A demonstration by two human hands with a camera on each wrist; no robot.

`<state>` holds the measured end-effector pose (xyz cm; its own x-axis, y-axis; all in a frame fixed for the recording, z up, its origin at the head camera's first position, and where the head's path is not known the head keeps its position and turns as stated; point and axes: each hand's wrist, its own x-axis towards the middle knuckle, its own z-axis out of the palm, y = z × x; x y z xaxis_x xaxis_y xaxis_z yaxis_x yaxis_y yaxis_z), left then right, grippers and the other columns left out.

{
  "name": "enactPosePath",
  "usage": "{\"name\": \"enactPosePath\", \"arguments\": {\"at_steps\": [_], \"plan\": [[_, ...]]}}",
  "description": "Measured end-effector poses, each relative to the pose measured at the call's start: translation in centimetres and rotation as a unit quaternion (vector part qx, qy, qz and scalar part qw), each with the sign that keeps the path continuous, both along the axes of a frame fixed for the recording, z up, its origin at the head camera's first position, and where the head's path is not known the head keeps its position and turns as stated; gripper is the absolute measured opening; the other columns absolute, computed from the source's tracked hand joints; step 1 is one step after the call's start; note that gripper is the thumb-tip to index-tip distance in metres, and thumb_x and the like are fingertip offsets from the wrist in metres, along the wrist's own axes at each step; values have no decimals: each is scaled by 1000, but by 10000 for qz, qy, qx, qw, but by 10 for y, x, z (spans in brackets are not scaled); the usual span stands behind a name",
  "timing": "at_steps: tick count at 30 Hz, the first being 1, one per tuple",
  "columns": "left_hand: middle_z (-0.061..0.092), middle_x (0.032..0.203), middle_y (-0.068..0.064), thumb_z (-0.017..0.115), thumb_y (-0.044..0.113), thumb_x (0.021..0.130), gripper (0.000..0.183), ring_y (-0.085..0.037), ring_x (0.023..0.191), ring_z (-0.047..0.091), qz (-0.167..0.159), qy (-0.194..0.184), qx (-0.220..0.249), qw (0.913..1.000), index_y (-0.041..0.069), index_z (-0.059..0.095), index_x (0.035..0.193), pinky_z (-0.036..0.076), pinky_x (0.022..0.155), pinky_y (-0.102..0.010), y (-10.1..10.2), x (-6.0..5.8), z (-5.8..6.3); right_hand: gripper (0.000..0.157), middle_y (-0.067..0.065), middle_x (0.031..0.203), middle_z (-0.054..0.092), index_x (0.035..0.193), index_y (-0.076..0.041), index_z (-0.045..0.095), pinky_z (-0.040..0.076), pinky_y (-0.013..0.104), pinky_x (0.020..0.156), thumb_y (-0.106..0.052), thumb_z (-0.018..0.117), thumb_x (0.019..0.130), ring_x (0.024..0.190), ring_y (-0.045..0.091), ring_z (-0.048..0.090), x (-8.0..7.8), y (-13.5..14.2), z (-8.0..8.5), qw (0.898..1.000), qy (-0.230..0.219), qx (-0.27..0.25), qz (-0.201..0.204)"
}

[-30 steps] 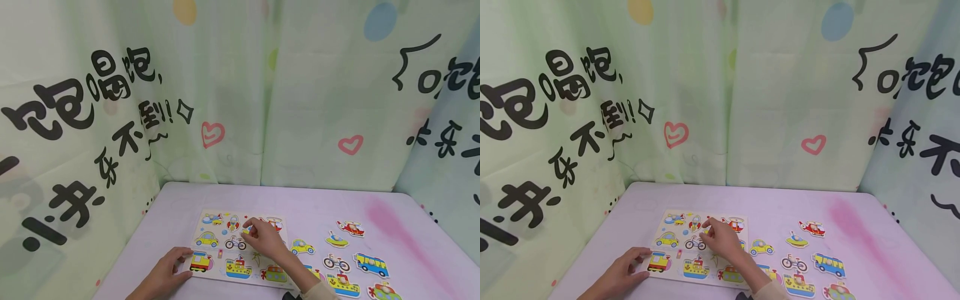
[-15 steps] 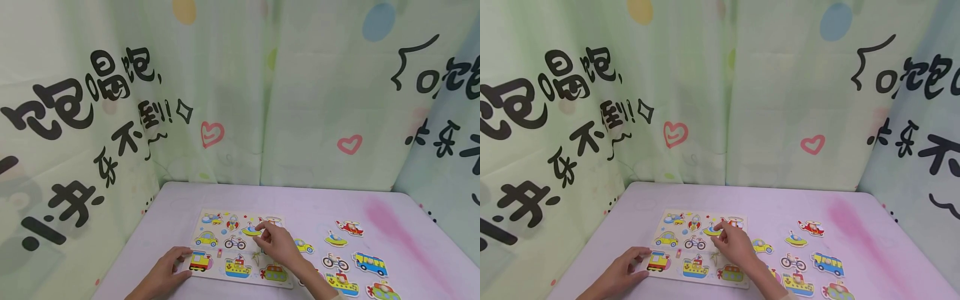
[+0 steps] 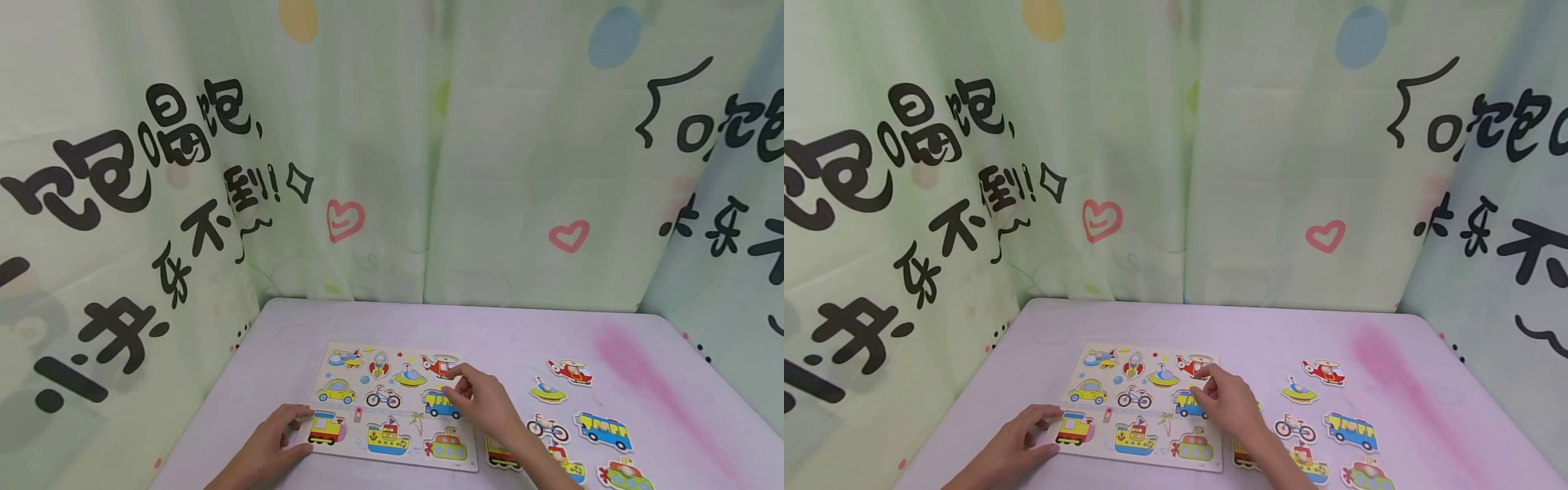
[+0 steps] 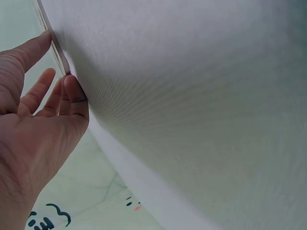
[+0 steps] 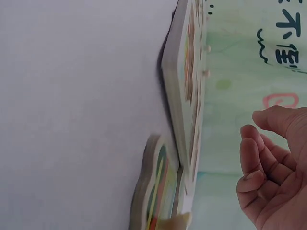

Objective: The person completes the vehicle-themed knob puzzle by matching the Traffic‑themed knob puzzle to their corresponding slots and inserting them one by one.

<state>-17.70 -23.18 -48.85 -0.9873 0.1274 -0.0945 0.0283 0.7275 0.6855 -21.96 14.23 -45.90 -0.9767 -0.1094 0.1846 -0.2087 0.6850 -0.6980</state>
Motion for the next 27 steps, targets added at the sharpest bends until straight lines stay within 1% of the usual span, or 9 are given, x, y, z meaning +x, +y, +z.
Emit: {"name": "enactPosePath", "arguments": {"at_steps": [8, 16, 22, 27], "plan": [[57, 112, 1, 86, 21, 82, 56, -18, 91, 51, -27, 72, -24, 10000, 14, 62, 131, 51, 76, -27, 0, 1, 2, 27, -5, 74, 56, 114, -8, 70, 41, 22, 61, -17, 79, 90, 69, 13, 50, -1, 17, -5, 9992, -152, 194, -310], [57, 111, 1, 87, 22, 81, 58, -18, 90, 50, 97, -43, -8, 9999, 16, 61, 132, 51, 76, -29, 1, 0, 2, 29, -3, 77, 57, 117, -6, 69, 43, 23, 61, -17, 78, 91, 70, 14, 51, -2, 31, -6, 9981, -263, 276, -476], [57, 112, 1, 87, 22, 81, 57, -18, 90, 50, -32, 92, -12, 10000, 16, 61, 132, 51, 75, -26, 0, 0, 1, 32, -2, 79, 58, 119, -6, 68, 44, 23, 61, -20, 77, 92, 73, 15, 52, -1, 47, -6, 9967, -346, 422, -596], [57, 115, 0, 86, 19, 82, 55, -17, 89, 50, -131, 200, -17, 9997, 14, 61, 131, 49, 72, -23, 0, 1, 1, 35, -1, 79, 58, 121, -4, 66, 44, 23, 62, -21, 76, 92, 73, 16, 52, 1, 67, -6, 9949, -450, 588, -683]]}}
